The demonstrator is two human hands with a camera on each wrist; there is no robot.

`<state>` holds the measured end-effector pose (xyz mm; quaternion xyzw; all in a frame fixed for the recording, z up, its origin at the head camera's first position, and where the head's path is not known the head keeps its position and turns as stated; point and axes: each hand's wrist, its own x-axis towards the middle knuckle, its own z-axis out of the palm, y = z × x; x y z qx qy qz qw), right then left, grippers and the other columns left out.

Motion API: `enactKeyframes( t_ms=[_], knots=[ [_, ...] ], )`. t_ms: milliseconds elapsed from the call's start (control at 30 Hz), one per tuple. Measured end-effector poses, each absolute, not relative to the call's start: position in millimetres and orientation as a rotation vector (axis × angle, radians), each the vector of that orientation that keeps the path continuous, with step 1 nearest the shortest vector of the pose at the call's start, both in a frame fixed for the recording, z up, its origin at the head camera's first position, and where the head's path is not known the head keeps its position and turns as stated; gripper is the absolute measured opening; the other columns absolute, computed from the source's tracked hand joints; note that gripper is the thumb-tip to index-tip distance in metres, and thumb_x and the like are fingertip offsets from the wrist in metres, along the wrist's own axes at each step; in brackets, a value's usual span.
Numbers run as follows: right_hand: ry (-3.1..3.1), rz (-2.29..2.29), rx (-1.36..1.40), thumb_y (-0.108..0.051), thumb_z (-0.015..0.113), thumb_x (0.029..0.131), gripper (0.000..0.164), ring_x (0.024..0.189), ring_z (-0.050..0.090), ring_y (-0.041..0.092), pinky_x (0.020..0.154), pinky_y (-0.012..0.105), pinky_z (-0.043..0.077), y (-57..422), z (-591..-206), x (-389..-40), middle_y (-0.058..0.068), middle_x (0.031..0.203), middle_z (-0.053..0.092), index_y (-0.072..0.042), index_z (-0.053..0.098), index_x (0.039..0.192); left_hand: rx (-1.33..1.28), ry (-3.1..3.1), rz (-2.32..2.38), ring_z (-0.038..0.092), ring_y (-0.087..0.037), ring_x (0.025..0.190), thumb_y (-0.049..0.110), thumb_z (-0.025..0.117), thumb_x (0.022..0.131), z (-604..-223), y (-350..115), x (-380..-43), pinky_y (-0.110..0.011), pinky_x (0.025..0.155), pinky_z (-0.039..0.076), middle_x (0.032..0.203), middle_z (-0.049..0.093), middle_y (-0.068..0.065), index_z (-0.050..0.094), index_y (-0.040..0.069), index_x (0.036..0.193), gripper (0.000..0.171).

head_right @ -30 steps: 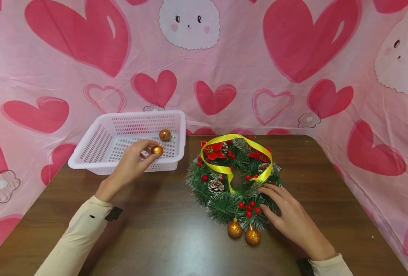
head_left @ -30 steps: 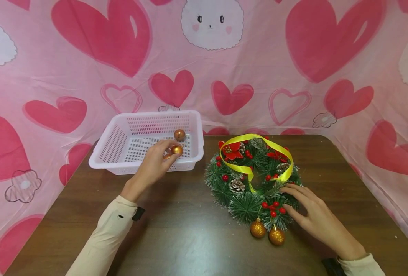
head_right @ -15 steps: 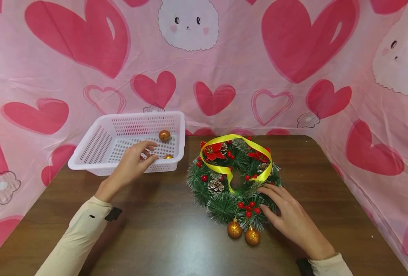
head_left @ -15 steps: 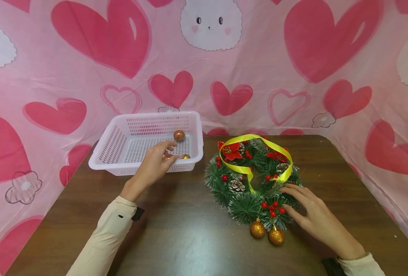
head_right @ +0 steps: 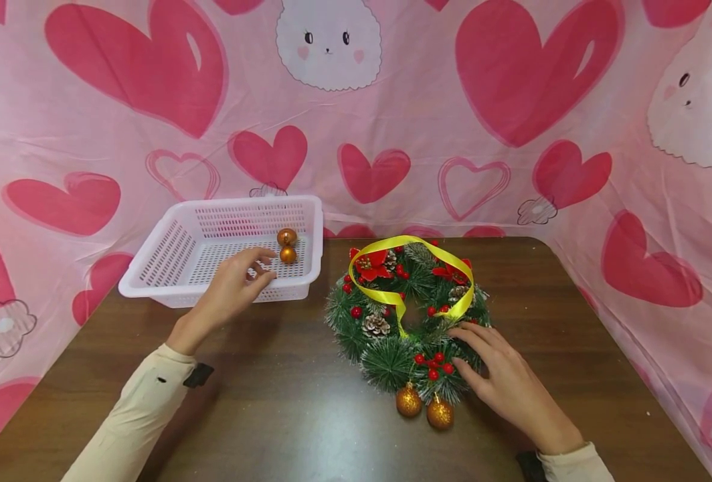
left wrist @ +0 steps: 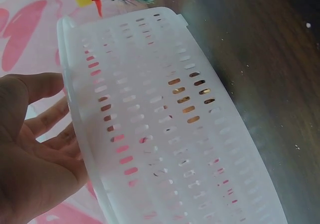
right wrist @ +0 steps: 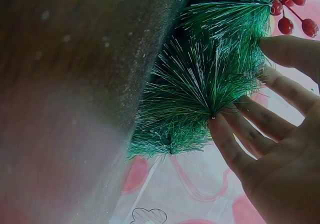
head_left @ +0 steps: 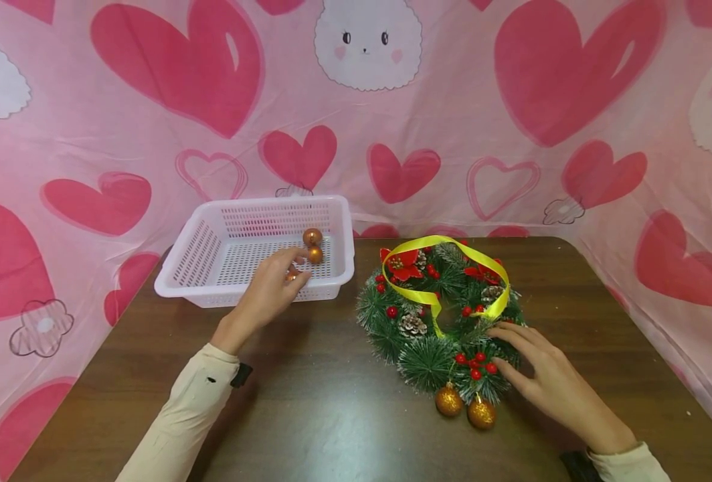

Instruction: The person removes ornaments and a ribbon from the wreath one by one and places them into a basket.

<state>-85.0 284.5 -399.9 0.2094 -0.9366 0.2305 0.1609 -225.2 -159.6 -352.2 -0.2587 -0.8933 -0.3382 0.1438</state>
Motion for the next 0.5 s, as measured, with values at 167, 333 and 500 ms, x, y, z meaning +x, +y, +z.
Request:
enactKeyframes(
  t_ms=[167,333,500],
  knots=[
    [-2.671,0.655,0.599,-0.013,0.082,0.081,0.052,0.122,0.054,0.036,0.091,0.065,0.043,285,-400,-84,0.009,0.131,0.059,-0.018,0.062,0.128,-0.779,-2.531,-0.941,0.067,-0.03,0.088,0.007,0.071,0.089,-351,-155,-223,-0.046,0.077,0.055,0.107,0.067,-0.019,0.063,0.001,0.118,0.03],
    [-2.671,0.656,0.6,-0.013,0.081,0.082,0.052,0.122,0.054,0.032,0.108,0.056,0.036,285,-400,-83,0.007,0.131,0.06,-0.018,0.062,0.13,-0.814,-2.501,-0.896,0.064,-0.03,0.088,0.008,0.072,0.089,-348,-149,-218,-0.043,0.076,0.053,0.107,0.067,-0.016,0.065,0.0,0.117,0.03],
    [-2.672,0.655,0.601,-0.011,0.08,0.083,0.052,0.12,0.056,0.03,0.115,0.048,0.03,285,-400,-83,0.005,0.129,0.061,-0.019,0.061,0.13,-0.818,-2.446,-0.885,0.062,-0.031,0.094,0.008,0.075,0.087,-343,-141,-211,-0.042,0.078,0.052,0.108,0.068,-0.016,0.067,0.0,0.114,0.029]
  ],
)
